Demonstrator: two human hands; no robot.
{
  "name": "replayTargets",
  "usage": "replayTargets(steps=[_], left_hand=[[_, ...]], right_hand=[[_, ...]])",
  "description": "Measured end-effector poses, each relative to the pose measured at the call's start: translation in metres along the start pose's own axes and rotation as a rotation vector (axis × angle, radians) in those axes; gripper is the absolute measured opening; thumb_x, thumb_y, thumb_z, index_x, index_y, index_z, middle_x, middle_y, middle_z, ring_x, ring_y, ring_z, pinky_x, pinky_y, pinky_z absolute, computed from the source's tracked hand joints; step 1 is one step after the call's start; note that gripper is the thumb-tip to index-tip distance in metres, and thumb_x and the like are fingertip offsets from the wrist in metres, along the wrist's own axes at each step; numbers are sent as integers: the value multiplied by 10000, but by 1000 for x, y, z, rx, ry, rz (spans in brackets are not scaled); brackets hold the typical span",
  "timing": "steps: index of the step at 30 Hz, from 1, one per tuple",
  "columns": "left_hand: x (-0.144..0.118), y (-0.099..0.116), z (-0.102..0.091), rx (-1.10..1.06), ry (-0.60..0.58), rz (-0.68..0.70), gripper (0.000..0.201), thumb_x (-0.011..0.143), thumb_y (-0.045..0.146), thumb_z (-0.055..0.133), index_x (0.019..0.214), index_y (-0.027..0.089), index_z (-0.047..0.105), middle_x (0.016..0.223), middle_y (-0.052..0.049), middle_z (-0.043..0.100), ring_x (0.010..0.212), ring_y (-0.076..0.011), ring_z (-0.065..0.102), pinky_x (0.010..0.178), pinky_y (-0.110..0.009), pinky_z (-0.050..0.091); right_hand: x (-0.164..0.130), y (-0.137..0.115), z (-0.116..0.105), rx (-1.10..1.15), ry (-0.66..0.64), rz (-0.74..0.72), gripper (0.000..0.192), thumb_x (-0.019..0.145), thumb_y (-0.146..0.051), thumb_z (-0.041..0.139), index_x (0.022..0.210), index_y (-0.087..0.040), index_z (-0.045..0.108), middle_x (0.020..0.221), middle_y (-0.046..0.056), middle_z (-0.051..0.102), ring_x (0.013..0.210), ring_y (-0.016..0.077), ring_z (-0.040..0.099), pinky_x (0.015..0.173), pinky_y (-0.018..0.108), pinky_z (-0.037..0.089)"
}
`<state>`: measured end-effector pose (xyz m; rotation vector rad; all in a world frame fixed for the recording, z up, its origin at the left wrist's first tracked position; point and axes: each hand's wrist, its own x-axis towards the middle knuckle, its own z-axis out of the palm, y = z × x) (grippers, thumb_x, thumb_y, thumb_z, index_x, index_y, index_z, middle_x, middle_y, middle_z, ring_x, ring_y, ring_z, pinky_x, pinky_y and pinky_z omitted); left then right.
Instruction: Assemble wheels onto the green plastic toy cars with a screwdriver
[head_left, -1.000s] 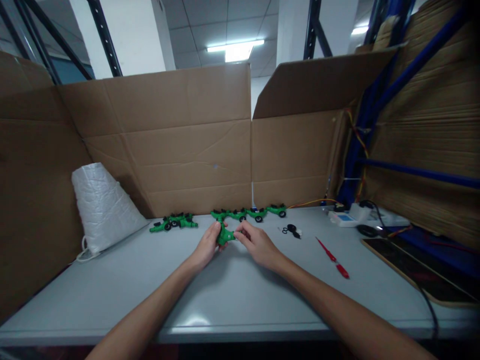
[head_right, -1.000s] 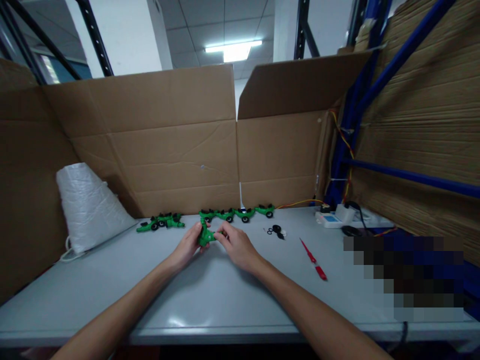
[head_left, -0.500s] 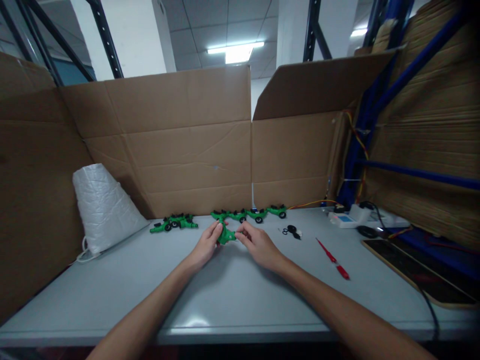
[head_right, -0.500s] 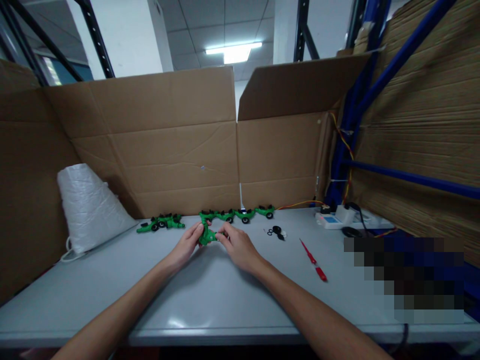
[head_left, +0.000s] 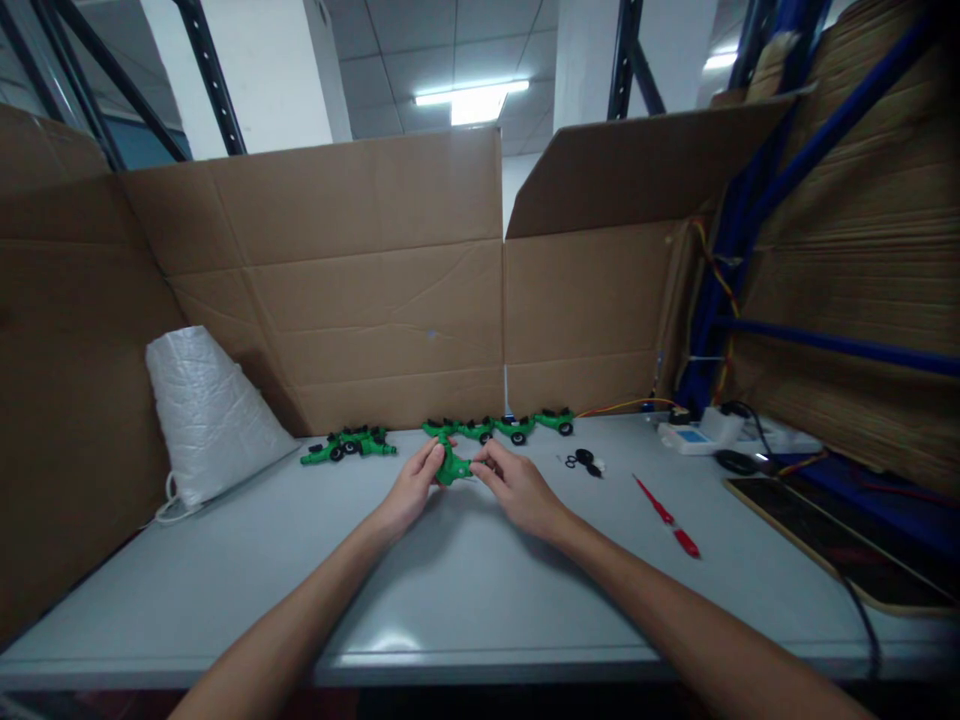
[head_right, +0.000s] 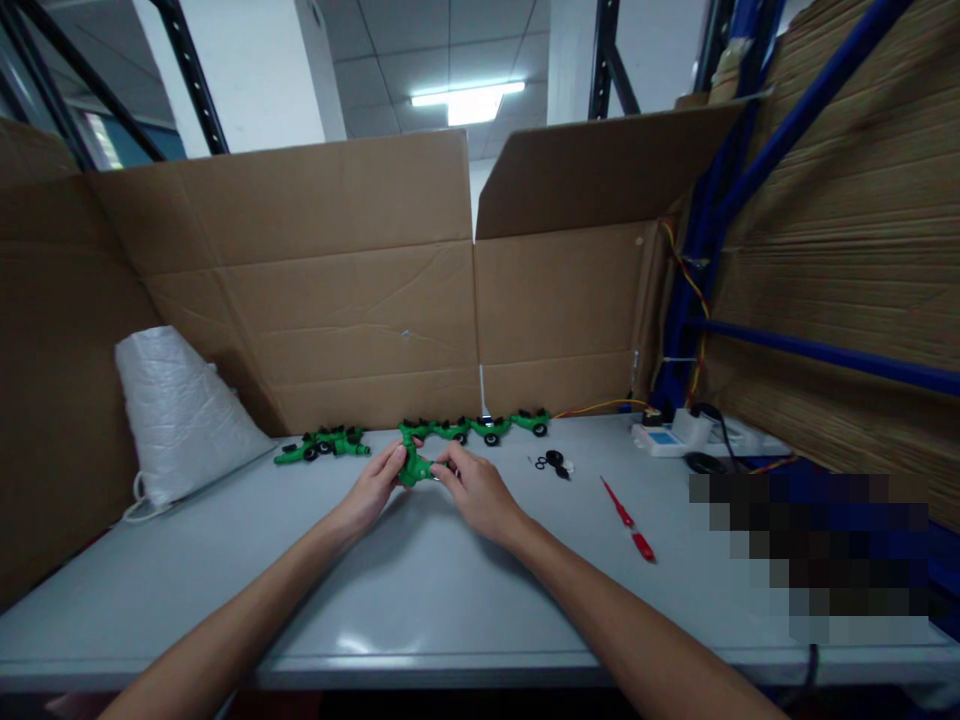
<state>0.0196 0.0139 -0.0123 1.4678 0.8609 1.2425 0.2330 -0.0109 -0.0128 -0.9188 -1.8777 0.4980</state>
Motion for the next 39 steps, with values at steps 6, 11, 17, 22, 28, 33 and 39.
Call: replayTargets(steps=[6,11,17,22,28,33,39], left_hand=[[1,-4,-3,12,-17,2,582,913,683,706,1203,179,716,953,-40,656,825,-177,562,695,-238,447],[-1,0,-2,41,-14,14,564,924,686,690,1189,189,725,989,-46,672,848,-183,571,695,-240,447],[-1,1,-1,26,-19,2,587,908,694,706,1196,183,733,986,-55,672,848,-184,580,694,-242,453],[2,-7,-2,-6,-16,-41,647,890,733,701,1214,173,718,930,-37,646,813,-170,575,653,-229,460],[-1,-4,2,-109,-6,-111,619,837,697,785,1145,163,730,881,-28,657,756,-163,622,635,-236,495],[-5,5,5,-187,-21,-138,593,810,648,840,1114,151,729,844,-28,678,715,-165,662,621,-246,522],[-5,6,5,-208,-31,-134,566,834,617,838,1128,145,733,856,-40,697,713,-164,674,619,-250,540]], right_hand=[[0,0,0,6,-7,-5,187,1063,-379,552,977,-229,623,856,8,680,764,195,611,723,297,401],[0,1,1,6,-7,-13,186,1065,-373,547,969,-231,619,859,7,680,767,193,607,726,294,401],[-1,0,1,14,-4,-16,172,1063,-356,555,964,-229,614,852,3,677,754,187,605,719,290,396],[-1,1,2,2,-9,-27,186,1066,-356,553,956,-222,619,856,5,684,743,181,605,710,284,383],[0,2,1,-20,20,-16,199,1078,-346,530,951,-224,623,855,4,685,734,180,594,701,285,371],[1,4,0,-7,50,-9,221,1085,-358,509,947,-229,623,855,5,682,760,188,604,708,287,385],[2,5,0,-1,55,-14,211,1080,-351,518,948,-229,626,828,-4,667,736,181,596,686,280,376]])
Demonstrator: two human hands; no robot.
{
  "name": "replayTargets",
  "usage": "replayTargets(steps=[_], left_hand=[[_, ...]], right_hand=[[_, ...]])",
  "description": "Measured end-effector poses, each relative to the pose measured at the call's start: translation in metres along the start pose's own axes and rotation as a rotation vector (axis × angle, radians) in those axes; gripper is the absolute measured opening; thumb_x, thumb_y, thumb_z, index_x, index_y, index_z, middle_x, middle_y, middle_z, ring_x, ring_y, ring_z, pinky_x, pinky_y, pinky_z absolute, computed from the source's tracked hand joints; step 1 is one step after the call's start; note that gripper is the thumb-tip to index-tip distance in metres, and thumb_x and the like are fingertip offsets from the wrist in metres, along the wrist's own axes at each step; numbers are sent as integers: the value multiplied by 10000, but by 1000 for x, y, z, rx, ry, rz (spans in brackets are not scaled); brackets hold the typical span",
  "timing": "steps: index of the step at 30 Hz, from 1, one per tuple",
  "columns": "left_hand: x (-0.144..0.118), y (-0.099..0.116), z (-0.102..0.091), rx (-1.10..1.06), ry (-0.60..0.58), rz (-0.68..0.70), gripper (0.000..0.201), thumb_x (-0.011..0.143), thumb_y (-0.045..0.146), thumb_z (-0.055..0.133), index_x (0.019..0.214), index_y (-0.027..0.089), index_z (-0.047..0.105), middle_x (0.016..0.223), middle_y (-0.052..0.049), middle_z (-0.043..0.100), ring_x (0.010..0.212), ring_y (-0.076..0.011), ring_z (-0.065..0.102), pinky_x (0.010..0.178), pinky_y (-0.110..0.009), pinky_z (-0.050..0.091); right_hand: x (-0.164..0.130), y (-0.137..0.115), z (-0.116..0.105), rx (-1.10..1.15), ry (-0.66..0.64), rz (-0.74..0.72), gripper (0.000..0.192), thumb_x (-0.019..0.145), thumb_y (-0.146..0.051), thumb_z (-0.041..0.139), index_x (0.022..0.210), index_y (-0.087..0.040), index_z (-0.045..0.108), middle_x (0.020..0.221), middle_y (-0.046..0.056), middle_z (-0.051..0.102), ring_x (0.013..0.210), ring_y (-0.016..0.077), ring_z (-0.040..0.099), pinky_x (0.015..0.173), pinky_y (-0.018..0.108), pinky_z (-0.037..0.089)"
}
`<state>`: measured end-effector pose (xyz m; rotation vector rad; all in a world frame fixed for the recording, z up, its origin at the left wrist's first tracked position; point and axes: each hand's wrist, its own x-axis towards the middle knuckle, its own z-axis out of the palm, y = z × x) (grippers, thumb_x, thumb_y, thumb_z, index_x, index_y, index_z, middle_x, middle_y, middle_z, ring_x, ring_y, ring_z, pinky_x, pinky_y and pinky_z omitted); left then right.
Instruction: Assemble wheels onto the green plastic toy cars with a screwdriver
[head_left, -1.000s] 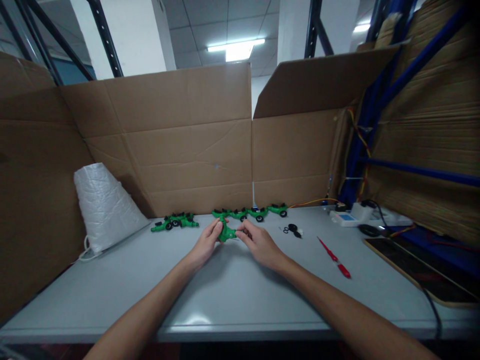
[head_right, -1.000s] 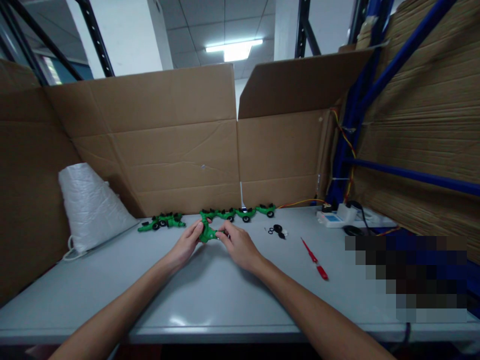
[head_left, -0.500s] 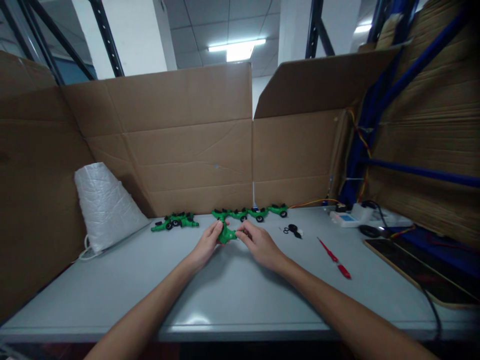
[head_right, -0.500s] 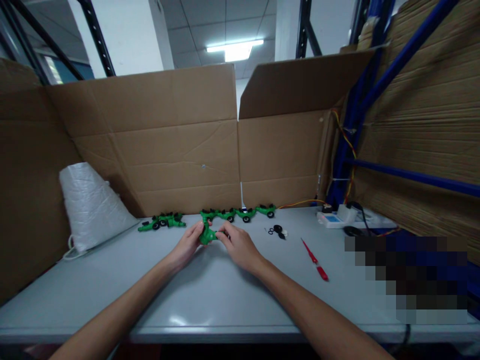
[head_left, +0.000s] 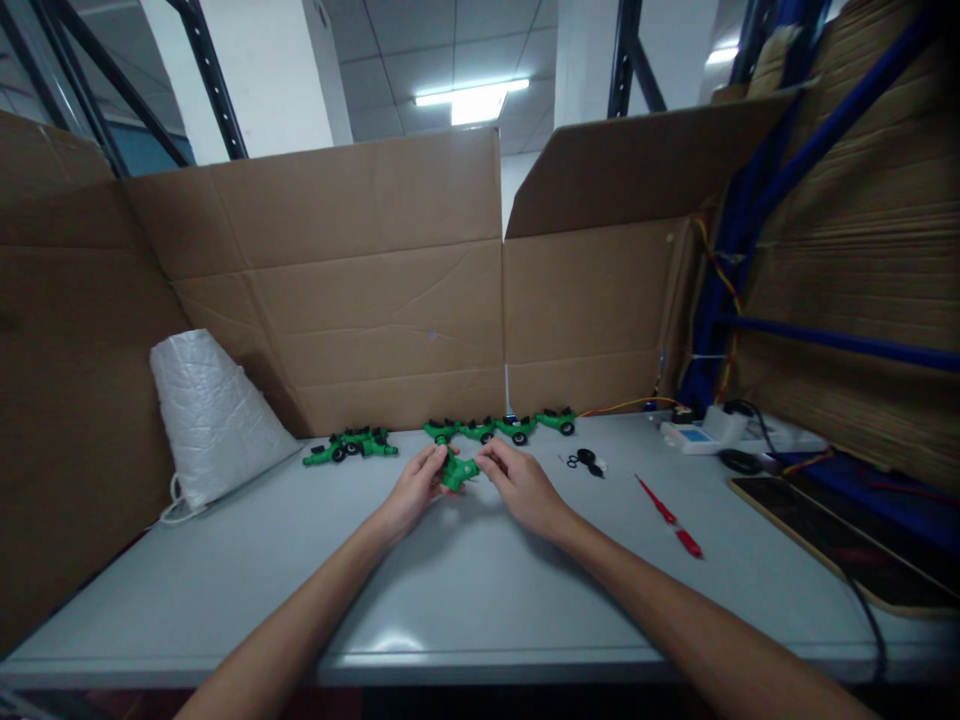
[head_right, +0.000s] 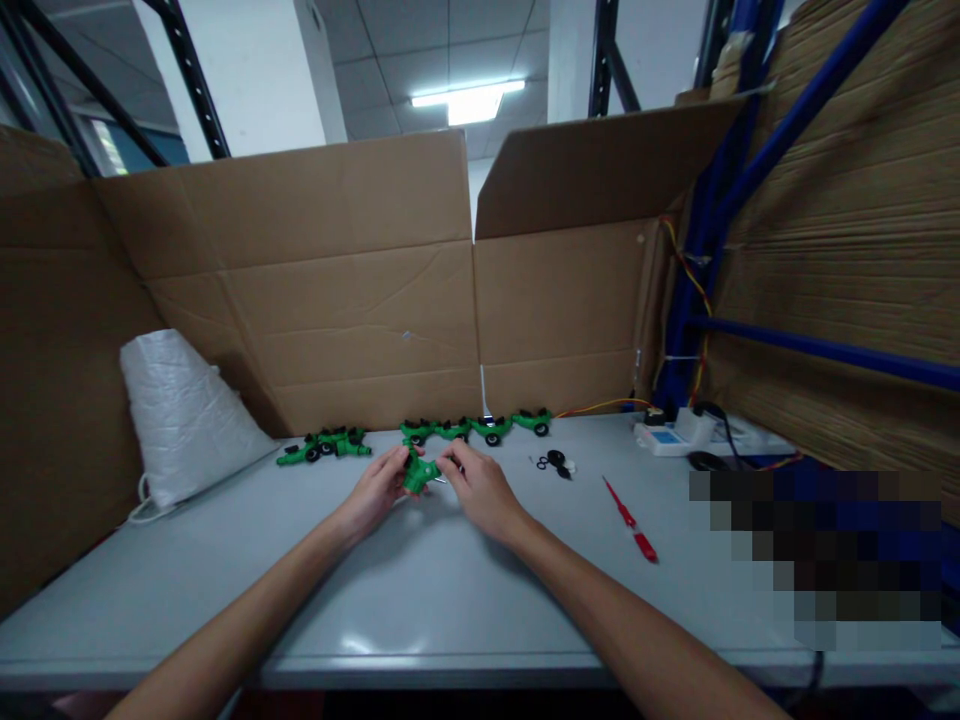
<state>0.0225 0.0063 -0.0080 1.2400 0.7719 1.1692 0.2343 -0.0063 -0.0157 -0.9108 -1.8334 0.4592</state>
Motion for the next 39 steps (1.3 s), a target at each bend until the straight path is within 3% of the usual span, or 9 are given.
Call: replayTargets(steps=[11,17,26,34,39], left_hand=[[0,3,-1,-56,-31,-45,543,845,579,811,1145,139,707,898,-78,739,730,-220,727,634,-301,561],[-2,5,0,-53,-50,-20,479,818,456,846,1145,133,713,939,-81,728,765,-228,726,654,-313,573],[-5,9,4,-46,-34,12,447,810,430,877,1128,141,757,985,-82,703,829,-194,678,677,-268,553],[-7,11,5,19,-37,50,457,816,453,890,1141,153,773,1166,-112,687,958,-207,649,709,-265,553],[-4,8,5,38,-41,50,509,826,499,879,1152,123,768,1004,-90,684,852,-183,646,684,-269,554]], right_hand=[[0,-1,-3,0,5,2,219,1083,-362,513,963,-230,641,802,-4,647,708,182,582,681,288,389],[0,-3,-4,3,9,7,226,1086,-375,505,970,-232,636,806,-4,649,718,190,590,682,290,384],[0,-1,-5,-7,5,2,230,1087,-378,503,974,-228,634,814,-3,656,722,188,591,674,291,380],[1,-2,-8,-10,16,16,244,1090,-396,494,969,-232,629,772,-9,621,705,191,578,665,291,385],[1,-2,-8,-19,15,19,258,1092,-402,483,957,-233,623,767,-9,613,693,187,566,671,294,389]])
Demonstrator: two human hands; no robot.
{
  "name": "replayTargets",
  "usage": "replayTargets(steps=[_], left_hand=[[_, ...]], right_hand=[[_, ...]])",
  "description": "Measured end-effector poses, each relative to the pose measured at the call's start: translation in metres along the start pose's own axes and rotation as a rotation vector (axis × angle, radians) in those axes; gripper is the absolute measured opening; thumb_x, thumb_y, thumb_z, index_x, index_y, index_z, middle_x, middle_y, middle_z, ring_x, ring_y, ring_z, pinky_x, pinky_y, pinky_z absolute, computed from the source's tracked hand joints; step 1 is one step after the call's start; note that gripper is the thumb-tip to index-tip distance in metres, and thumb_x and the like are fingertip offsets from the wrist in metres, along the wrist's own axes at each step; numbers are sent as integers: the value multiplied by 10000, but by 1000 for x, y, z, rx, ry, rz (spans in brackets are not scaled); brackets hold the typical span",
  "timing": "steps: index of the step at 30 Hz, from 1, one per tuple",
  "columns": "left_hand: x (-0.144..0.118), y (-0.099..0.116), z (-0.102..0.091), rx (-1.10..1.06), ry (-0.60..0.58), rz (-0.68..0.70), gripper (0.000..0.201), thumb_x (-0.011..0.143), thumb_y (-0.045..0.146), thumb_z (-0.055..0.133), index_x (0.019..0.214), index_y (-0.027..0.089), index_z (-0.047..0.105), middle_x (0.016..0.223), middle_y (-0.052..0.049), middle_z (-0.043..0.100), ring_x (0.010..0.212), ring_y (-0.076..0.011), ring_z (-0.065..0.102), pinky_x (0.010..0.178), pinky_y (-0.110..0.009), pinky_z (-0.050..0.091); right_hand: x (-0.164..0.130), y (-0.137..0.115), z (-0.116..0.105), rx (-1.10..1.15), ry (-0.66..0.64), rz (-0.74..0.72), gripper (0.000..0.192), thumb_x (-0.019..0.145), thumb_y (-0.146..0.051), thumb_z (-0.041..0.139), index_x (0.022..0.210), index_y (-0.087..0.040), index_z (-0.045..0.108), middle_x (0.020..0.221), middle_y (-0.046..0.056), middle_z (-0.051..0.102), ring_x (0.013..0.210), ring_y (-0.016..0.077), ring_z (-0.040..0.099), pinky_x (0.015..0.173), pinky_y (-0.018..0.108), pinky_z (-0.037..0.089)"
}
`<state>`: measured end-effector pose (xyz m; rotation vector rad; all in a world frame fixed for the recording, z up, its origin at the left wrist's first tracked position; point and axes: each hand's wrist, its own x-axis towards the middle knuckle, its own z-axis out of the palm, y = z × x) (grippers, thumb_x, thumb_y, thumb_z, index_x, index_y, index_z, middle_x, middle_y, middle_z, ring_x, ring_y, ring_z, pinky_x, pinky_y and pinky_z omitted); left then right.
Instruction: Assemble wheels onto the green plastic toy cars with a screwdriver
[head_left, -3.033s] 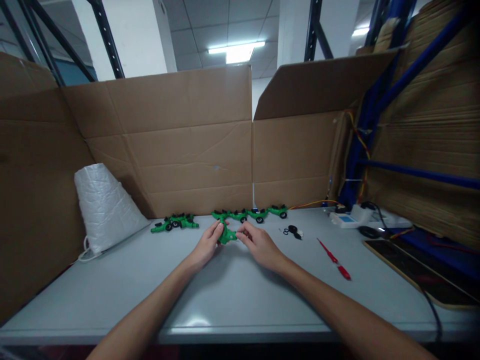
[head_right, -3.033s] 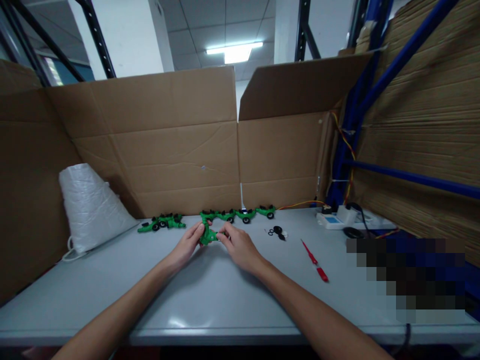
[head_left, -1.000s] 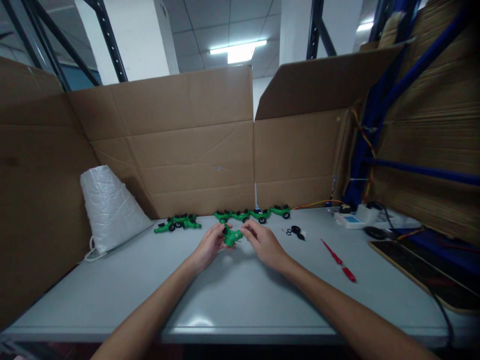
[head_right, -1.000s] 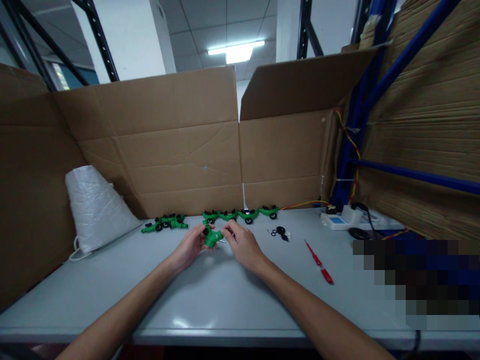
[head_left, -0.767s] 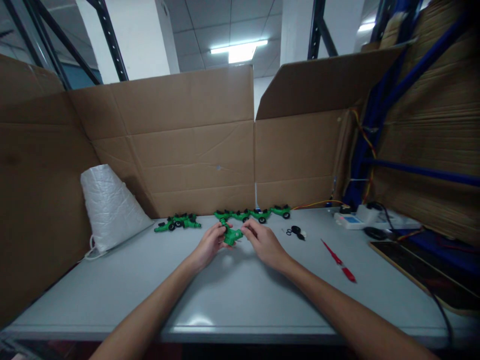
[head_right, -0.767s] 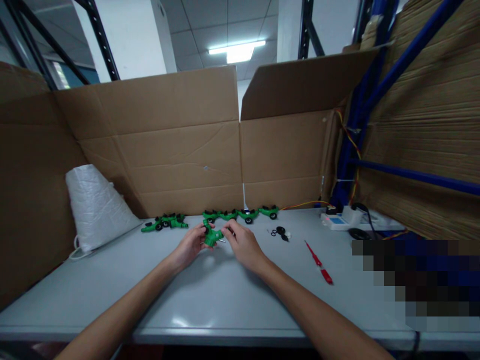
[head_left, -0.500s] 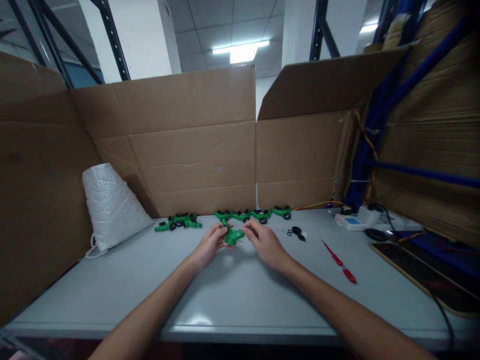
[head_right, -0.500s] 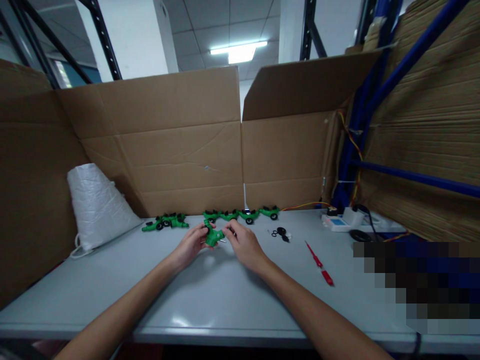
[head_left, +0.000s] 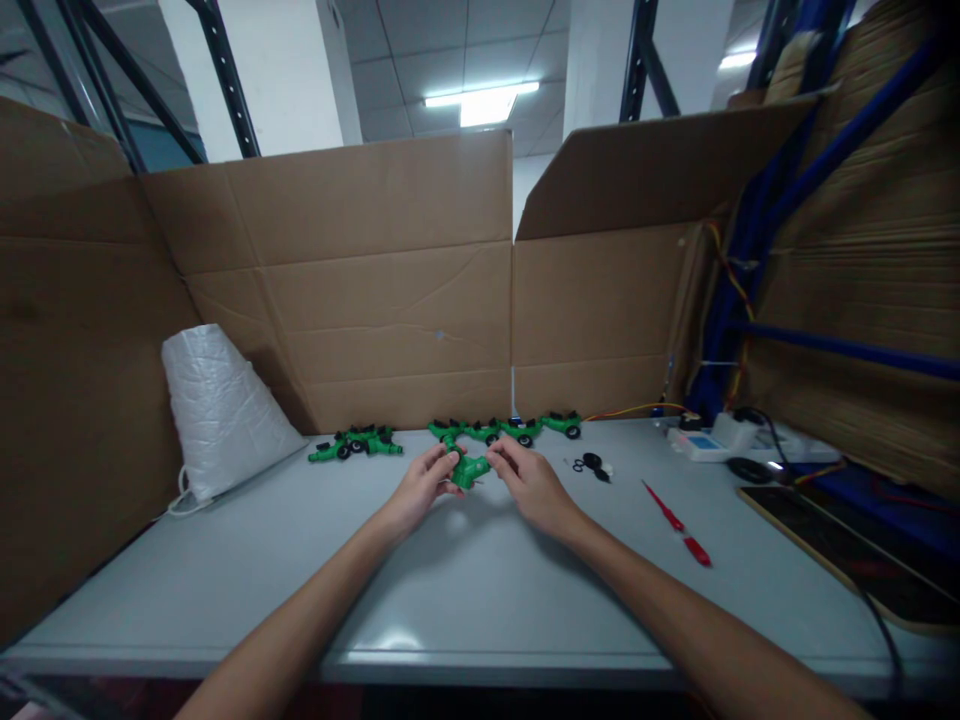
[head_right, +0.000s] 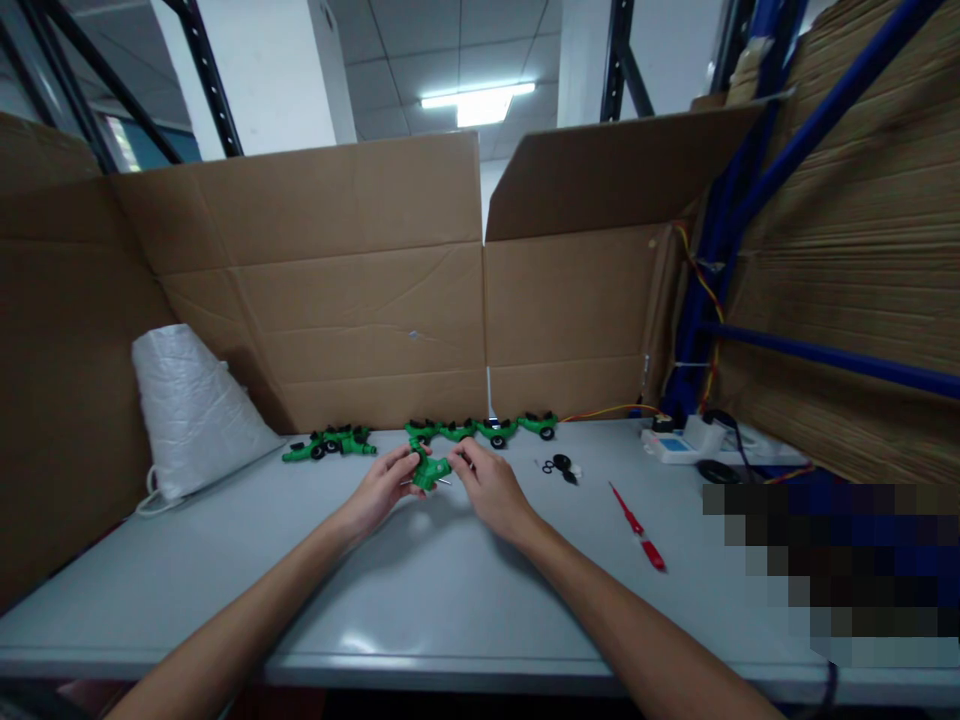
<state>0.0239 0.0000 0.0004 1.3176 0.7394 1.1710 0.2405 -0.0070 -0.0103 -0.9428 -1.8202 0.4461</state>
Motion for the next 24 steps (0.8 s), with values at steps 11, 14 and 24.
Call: replayTargets(steps=[11,14,24], left_hand=[[-1,0,1,-25,12,2,522,820,501,878,1155,120,755,1002,-84,691,814,-174,645,668,-275,559],[-1,1,1,-26,9,2,517,820,492,880,1166,130,754,996,-78,689,831,-178,652,681,-270,553],[0,1,0,49,21,49,490,839,479,866,1182,147,755,1036,-90,696,896,-191,652,677,-236,525]], right_hand=[[-1,1,1,-1,-6,2,256,1090,-396,492,947,-228,623,778,-11,620,704,185,575,686,292,399],[-1,0,1,-2,-2,1,254,1091,-393,494,952,-231,632,779,-10,619,704,185,572,684,289,399],[-1,0,1,-13,-16,5,262,1089,-407,497,952,-235,639,744,-14,600,677,186,556,650,286,373]])
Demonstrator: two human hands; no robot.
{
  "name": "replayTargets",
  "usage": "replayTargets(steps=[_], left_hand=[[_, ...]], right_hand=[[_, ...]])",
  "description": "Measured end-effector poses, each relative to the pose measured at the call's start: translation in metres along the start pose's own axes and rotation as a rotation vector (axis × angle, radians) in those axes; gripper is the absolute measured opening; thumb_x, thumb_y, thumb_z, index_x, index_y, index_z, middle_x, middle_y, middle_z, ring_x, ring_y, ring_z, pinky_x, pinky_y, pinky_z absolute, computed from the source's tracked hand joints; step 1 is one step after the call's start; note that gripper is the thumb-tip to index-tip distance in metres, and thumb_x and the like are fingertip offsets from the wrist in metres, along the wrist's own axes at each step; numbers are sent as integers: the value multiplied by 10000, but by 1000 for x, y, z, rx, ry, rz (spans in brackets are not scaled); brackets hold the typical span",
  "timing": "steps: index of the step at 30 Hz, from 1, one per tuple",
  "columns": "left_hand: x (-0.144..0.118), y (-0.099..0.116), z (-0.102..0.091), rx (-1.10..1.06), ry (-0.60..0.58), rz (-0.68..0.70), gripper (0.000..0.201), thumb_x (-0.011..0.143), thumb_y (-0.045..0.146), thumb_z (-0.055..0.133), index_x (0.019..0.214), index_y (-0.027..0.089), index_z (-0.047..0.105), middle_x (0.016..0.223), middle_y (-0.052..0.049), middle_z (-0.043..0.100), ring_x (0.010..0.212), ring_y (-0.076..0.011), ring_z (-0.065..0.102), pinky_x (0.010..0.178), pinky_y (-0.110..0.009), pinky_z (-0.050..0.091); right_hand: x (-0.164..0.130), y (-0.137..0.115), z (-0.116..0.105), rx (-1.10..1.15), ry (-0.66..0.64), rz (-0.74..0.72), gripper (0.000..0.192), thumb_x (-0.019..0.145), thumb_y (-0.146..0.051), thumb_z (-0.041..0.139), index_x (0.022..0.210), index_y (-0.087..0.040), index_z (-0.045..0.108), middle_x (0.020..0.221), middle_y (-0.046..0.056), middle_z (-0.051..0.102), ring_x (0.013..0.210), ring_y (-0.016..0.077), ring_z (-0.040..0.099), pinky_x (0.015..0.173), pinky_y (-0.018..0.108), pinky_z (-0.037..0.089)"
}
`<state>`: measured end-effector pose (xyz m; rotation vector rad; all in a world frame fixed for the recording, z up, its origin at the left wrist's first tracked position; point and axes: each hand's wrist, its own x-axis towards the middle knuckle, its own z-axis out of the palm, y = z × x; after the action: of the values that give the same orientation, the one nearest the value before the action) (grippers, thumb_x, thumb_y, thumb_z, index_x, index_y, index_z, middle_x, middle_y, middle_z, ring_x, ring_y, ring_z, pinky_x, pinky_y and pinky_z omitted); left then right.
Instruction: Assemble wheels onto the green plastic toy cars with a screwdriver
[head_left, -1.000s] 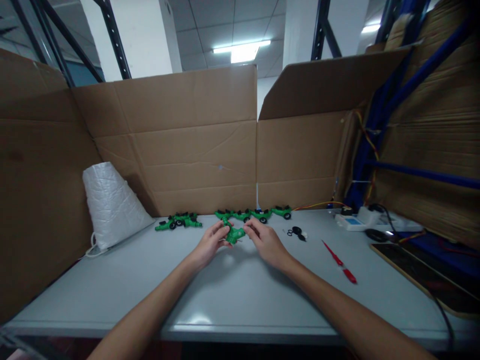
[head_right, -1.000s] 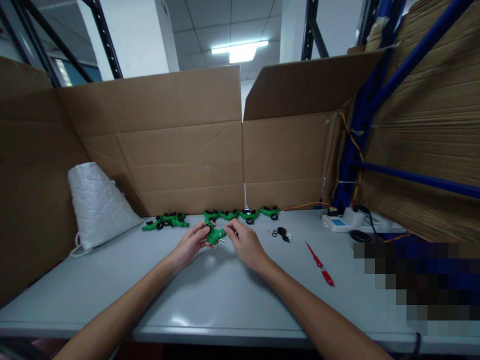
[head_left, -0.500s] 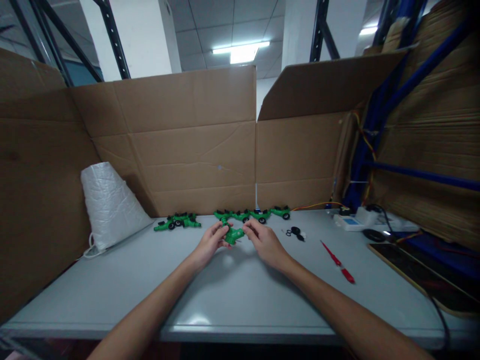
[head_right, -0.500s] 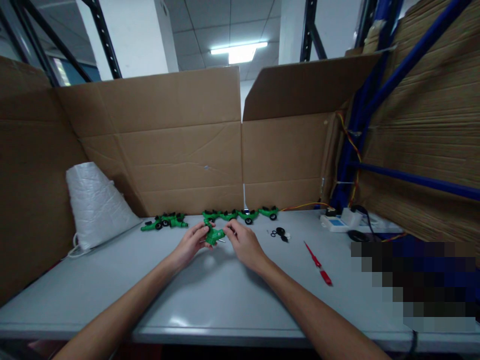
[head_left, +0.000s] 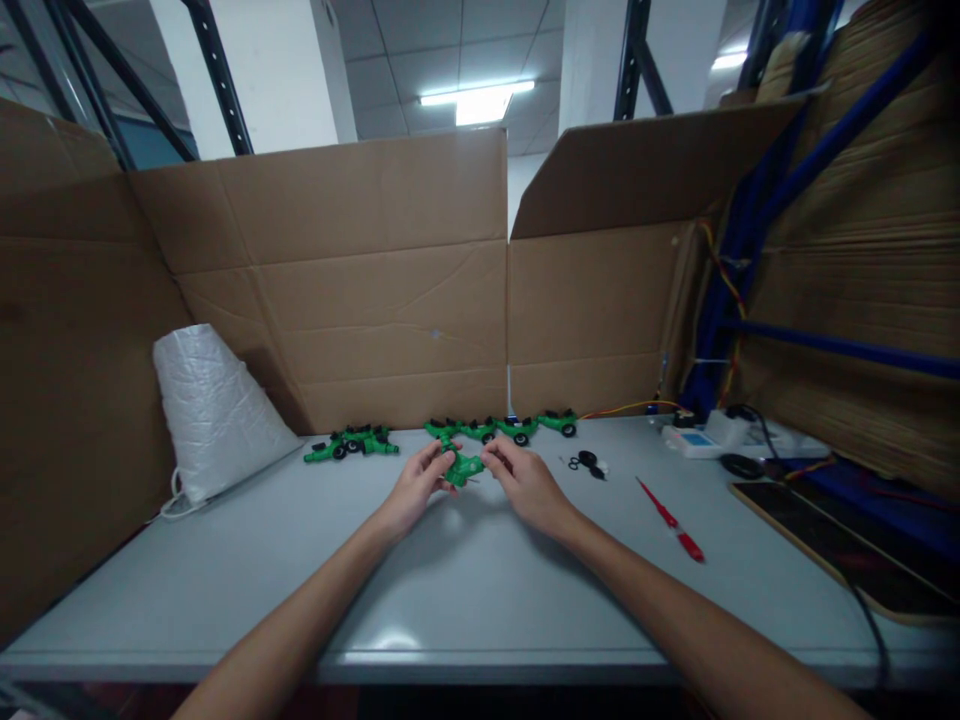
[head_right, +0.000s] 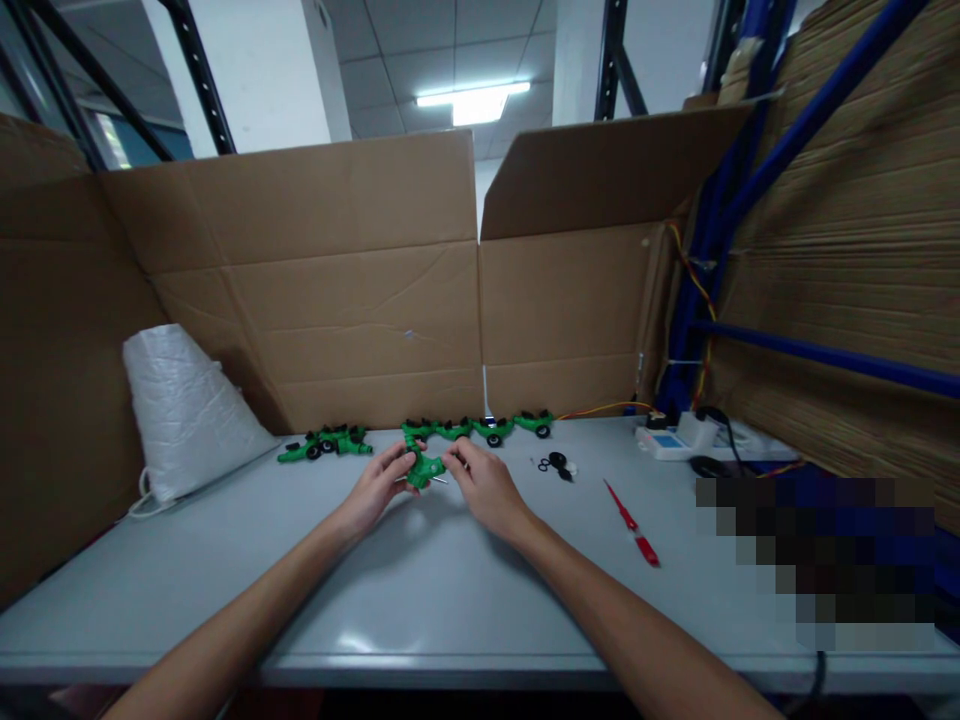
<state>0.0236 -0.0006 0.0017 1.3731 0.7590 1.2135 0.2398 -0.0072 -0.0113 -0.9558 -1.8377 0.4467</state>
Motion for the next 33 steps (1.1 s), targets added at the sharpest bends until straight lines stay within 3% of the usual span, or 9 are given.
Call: replayTargets(steps=[8,16,23,33], left_hand=[[0,-1,1,26,-19,-34,544,838,580,843,1128,140,706,1062,-93,695,766,-156,680,578,-222,506],[-1,-2,2,153,-32,-12,543,830,542,869,1149,163,646,750,-7,700,515,-102,594,488,-209,361],[-2,-3,2,194,-110,-40,560,861,605,814,1138,175,585,825,-74,788,525,-120,609,499,-220,371],[-2,-4,0,201,-58,-58,542,893,591,786,1166,165,592,797,-74,776,530,-116,601,518,-222,393]], right_hand=[[0,2,0,0,-12,-9,272,1092,-408,484,945,-231,629,756,-12,600,695,186,571,673,295,388],[-1,3,1,8,-26,-21,289,1090,-410,488,908,-231,622,756,-9,606,701,186,568,671,292,385],[-2,5,0,19,-50,-27,270,1091,-397,496,917,-230,618,773,-10,619,711,187,572,679,291,378],[0,7,0,-2,-66,-9,329,1110,-441,450,915,-234,616,803,1,650,742,199,603,703,296,386]])
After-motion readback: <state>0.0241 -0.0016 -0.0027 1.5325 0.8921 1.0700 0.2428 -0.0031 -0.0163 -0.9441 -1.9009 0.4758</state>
